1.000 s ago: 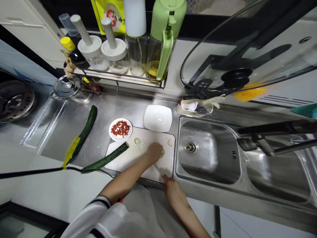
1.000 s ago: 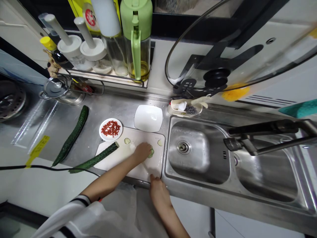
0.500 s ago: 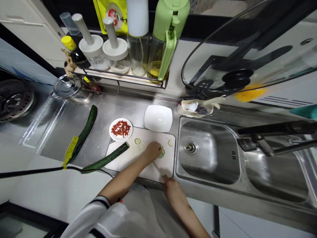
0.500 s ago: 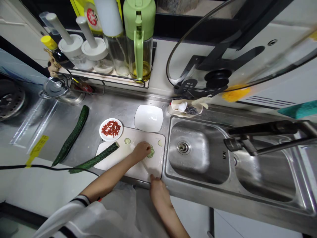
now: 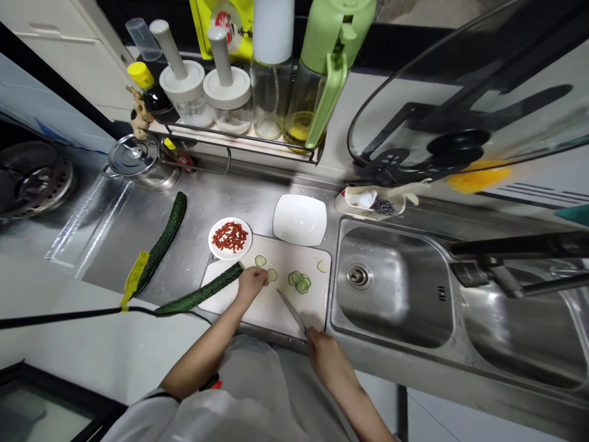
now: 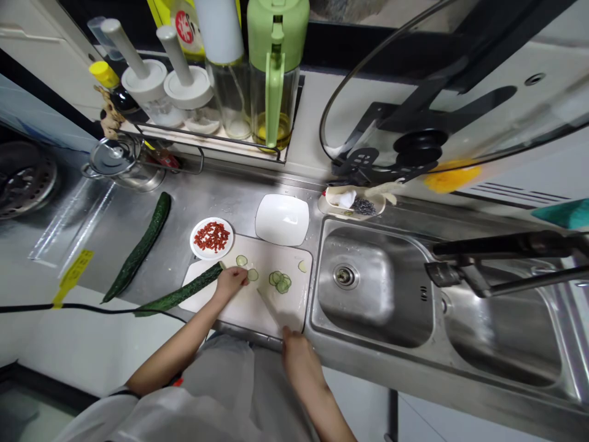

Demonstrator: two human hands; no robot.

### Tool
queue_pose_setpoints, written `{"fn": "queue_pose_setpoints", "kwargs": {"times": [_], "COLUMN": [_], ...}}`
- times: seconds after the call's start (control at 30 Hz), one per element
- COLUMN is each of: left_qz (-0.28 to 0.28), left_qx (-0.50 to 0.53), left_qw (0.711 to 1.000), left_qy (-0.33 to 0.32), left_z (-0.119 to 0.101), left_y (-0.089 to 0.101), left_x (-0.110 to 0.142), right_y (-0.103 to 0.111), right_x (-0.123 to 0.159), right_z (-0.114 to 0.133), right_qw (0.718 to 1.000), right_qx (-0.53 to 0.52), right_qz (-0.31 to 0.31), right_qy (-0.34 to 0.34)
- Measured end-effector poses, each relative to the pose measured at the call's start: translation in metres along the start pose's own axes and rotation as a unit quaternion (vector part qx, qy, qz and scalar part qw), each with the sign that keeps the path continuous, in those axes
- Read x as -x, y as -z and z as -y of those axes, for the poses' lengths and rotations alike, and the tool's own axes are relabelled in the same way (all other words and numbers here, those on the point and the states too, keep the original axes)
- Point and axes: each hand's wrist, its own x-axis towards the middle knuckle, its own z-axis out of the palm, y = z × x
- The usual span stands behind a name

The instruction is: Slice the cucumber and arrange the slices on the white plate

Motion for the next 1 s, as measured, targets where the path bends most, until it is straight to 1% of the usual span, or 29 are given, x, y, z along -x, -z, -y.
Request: {"fn": "queue_pose_setpoints", "kwargs": {"times": [0.17, 0.27, 0.4, 0.57, 0.67, 0.83, 1.0], "left_qz": [-0.025, -0.027, -0.038, -0.075, -0.074, -0.066, -0.062], "left_qx": [-0.053, -0.081, -0.106, -0.138, -0.158, -0.169, -0.174], "left_qw": [0.997, 0.995, 0.991, 0.982, 0.978, 0.977, 0.977], "left_qy": [-0.044, -0.057, -0.078, -0.102, -0.117, -0.11, -0.104], "left_z": [-0.005, -0.008, -0.006, -0.004, -0.004, -0.003, -0.003], "left_y": [0.001, 0.001, 0.001, 0.0, 0.001, 0.002, 0.002], "left_x": [0.003, 0.004, 0.003, 0.002, 0.001, -0.001, -0.004], "right_y": [0.003, 0.006, 0.007, 0.007, 0.007, 0.008, 0.009], "right_x": [-0.008, -0.015, -0.023, -0.029, -0.031, -0.034, -0.035], "right_z": [0.014, 0.023, 0.034, 0.038, 0.037, 0.039, 0.044], "right_qw": [0.999, 0.997, 0.995, 0.991, 0.99, 0.99, 0.992], "right_qx": [0.043, 0.068, 0.097, 0.124, 0.132, 0.125, 0.119], "right_qz": [-0.008, -0.019, -0.037, -0.052, -0.055, -0.057, -0.047], "right_qy": [-0.018, -0.026, -0.006, 0.015, 0.016, 0.018, 0.01]}}
